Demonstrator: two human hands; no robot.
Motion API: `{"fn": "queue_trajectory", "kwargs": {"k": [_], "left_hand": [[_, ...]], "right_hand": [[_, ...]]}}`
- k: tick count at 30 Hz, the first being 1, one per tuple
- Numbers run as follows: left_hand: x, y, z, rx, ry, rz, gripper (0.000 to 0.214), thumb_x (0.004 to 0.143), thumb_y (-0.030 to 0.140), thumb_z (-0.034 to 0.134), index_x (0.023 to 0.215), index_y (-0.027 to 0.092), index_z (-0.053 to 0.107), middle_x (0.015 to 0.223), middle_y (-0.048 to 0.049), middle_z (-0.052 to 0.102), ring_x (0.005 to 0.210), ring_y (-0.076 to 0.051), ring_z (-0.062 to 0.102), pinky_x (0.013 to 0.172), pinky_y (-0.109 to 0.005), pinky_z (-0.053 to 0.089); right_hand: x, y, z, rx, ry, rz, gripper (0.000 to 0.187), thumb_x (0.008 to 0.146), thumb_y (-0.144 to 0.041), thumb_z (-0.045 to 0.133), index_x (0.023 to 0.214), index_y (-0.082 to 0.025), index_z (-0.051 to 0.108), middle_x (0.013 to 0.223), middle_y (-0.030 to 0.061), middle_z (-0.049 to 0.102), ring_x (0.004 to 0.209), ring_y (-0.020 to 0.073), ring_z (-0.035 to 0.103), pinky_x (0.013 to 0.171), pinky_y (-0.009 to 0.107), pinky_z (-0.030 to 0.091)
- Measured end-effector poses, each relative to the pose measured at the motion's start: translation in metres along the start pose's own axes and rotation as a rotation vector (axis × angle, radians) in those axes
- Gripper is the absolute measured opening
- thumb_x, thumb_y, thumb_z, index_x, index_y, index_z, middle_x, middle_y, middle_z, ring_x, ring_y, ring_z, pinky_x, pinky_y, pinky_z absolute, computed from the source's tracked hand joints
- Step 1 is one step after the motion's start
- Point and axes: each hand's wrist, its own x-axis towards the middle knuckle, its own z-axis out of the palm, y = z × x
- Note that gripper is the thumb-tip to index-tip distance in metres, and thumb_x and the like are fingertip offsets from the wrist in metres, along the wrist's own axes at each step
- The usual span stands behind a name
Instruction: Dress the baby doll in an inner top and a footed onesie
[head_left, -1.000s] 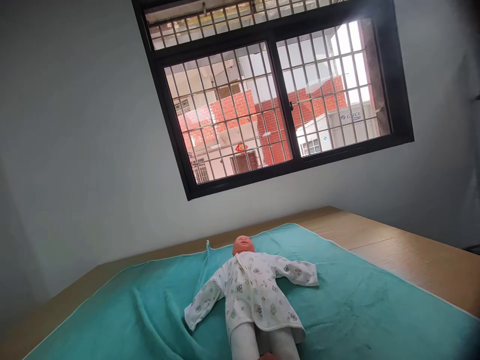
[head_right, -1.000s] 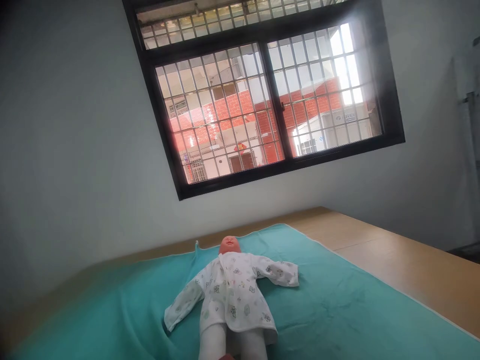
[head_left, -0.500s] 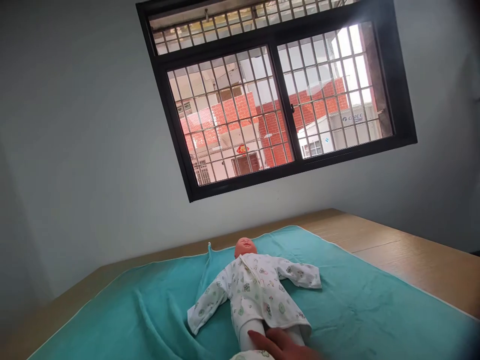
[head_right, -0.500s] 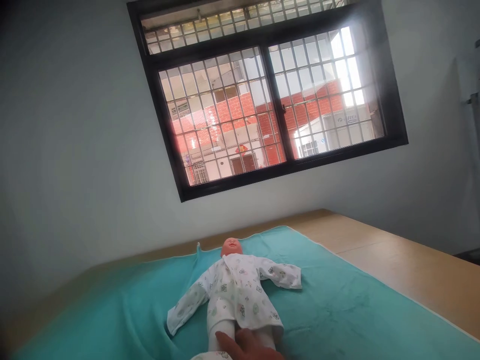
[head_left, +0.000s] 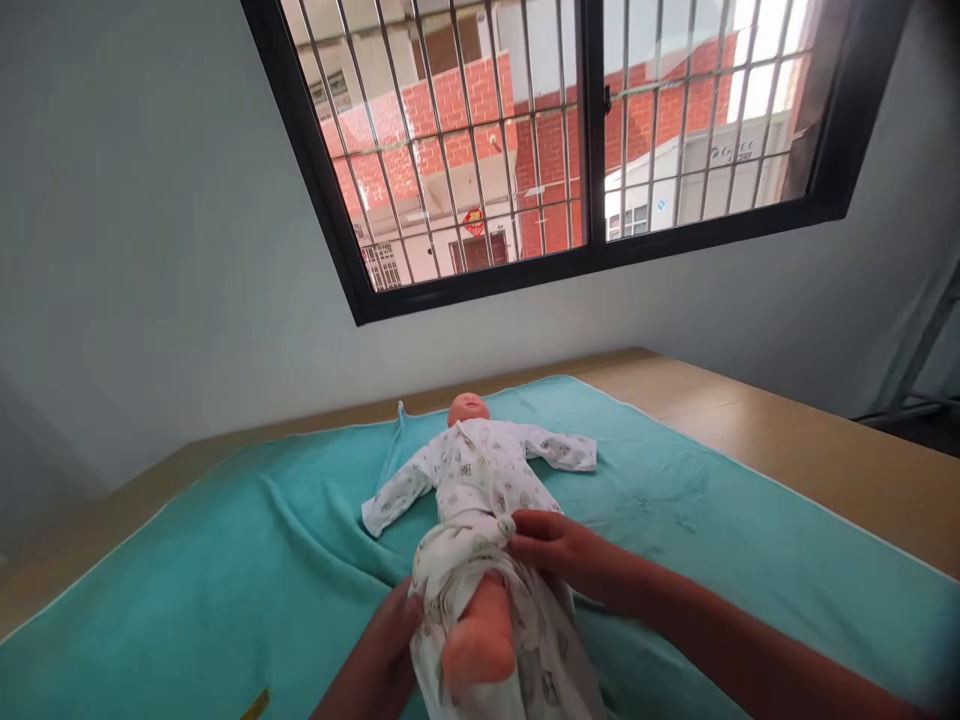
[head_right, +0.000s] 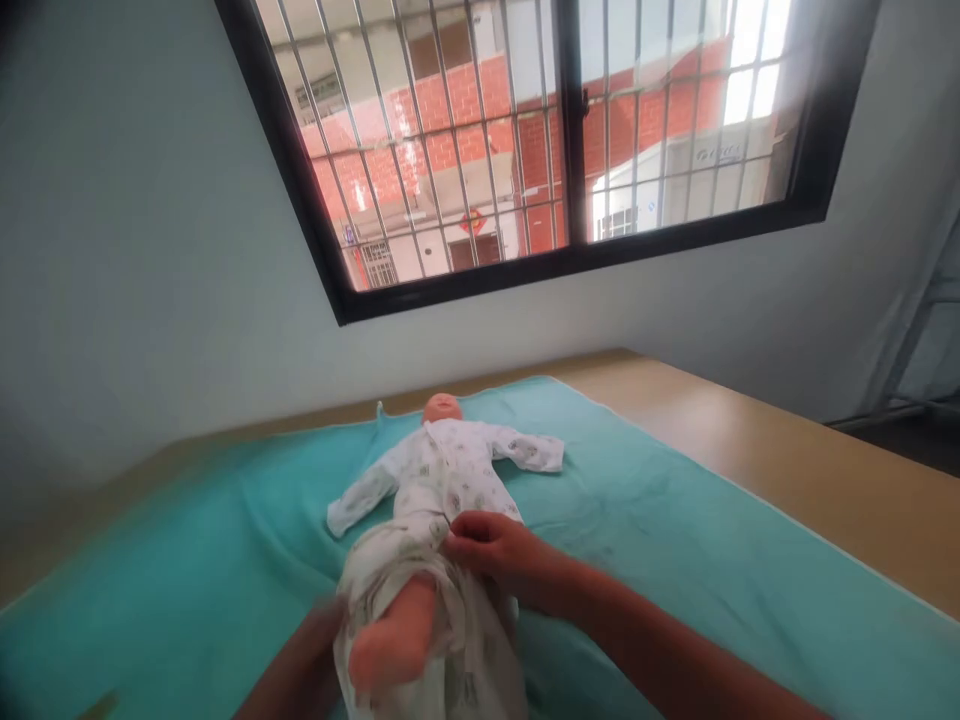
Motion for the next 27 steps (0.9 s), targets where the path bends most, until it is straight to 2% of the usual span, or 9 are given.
{"fn": "queue_trajectory", "kwargs": {"k": [3,6,10,13,16,19,21,24,27], "left_hand": [[0.003,-0.002,-0.005,-0.088,-0.025,-0.082,0.049,0.079,0.06,0.058,0.108,0.022,0.072,0.107,-0.007,0.072,0.12,-0.031,0.055,0.104,-0.041,0.043],[0.012,-0.005,-0.006,-0.125,-0.043,-0.1,0.05,0.079,0.061,0.056,0.1,0.019,0.075,0.104,-0.009,0.073,0.116,-0.031,0.058,0.102,-0.04,0.045],[0.025,-0.018,-0.01,-0.055,-0.034,-0.055,0.046,0.067,0.051,0.073,0.099,0.017,0.074,0.099,-0.0101,0.073,0.104,-0.032,0.062,0.091,-0.04,0.05],[0.029,-0.026,-0.011,0.09,-0.016,0.035,0.045,0.058,0.04,0.081,0.094,0.015,0.073,0.099,-0.0103,0.072,0.097,-0.031,0.063,0.084,-0.036,0.051],[0.024,-0.023,-0.006,0.177,0.099,0.132,0.034,0.062,0.038,0.077,0.087,0.016,0.071,0.089,-0.0063,0.071,0.088,-0.024,0.062,0.076,-0.03,0.051],[0.021,-0.016,0.004,0.187,0.222,0.13,0.025,0.069,0.04,0.07,0.072,0.017,0.063,0.067,0.0008,0.062,0.066,-0.014,0.055,0.06,-0.023,0.046],[0.023,-0.012,0.011,0.176,0.269,0.088,0.025,0.071,0.041,0.067,0.074,0.018,0.06,0.063,0.0032,0.058,0.059,-0.011,0.05,0.055,-0.02,0.042],[0.03,-0.009,0.02,0.187,0.273,0.024,0.025,0.075,0.04,0.062,0.087,0.018,0.06,0.066,0.0023,0.061,0.059,-0.011,0.051,0.053,-0.02,0.041],[0.039,-0.01,0.027,0.2,0.219,0.002,0.023,0.074,0.034,0.063,0.091,0.018,0.06,0.071,0.0011,0.064,0.061,-0.011,0.053,0.055,-0.02,0.041]], "right_hand": [[0.004,0.005,0.005,0.115,-0.007,0.046,0.048,0.077,-0.063,0.059,0.083,-0.016,0.063,0.074,-0.0008,0.055,0.066,0.0116,0.044,0.061,0.024,0.037],[0.006,0.0,0.006,0.12,-0.019,0.08,0.044,0.075,-0.059,0.064,0.083,-0.016,0.064,0.076,0.0001,0.057,0.073,0.0142,0.048,0.066,0.025,0.039],[0.007,-0.01,0.001,0.102,-0.135,0.085,0.029,0.072,-0.04,0.07,0.088,-0.017,0.062,0.081,-0.001,0.057,0.075,0.0132,0.049,0.067,0.024,0.039],[0.012,-0.012,-0.003,-0.013,-0.161,0.039,0.022,0.071,-0.029,0.07,0.089,-0.018,0.062,0.085,-0.0021,0.057,0.077,0.0124,0.048,0.066,0.022,0.037],[0.018,-0.01,-0.002,-0.154,-0.091,-0.075,0.014,0.078,-0.03,0.063,0.081,-0.017,0.062,0.082,-0.0016,0.055,0.076,0.0124,0.047,0.068,0.023,0.038],[0.023,-0.008,0.004,-0.188,0.002,-0.257,0.015,0.082,-0.032,0.059,0.077,-0.018,0.059,0.097,0.0021,0.057,0.087,0.0146,0.051,0.078,0.026,0.042],[0.027,-0.005,0.008,-0.192,0.066,-0.319,0.015,0.082,-0.031,0.059,0.075,-0.018,0.058,0.11,0.0042,0.057,0.094,0.0155,0.053,0.083,0.027,0.043],[0.032,0.003,0.01,-0.225,0.176,-0.333,0.011,0.079,-0.027,0.059,0.074,-0.017,0.057,0.111,0.005,0.06,0.092,0.0157,0.055,0.081,0.028,0.043],[0.04,0.014,0.008,-0.244,0.25,-0.258,0.011,0.077,-0.028,0.06,0.081,-0.017,0.06,0.091,0.0025,0.065,0.084,0.0165,0.055,0.073,0.027,0.043]]}}
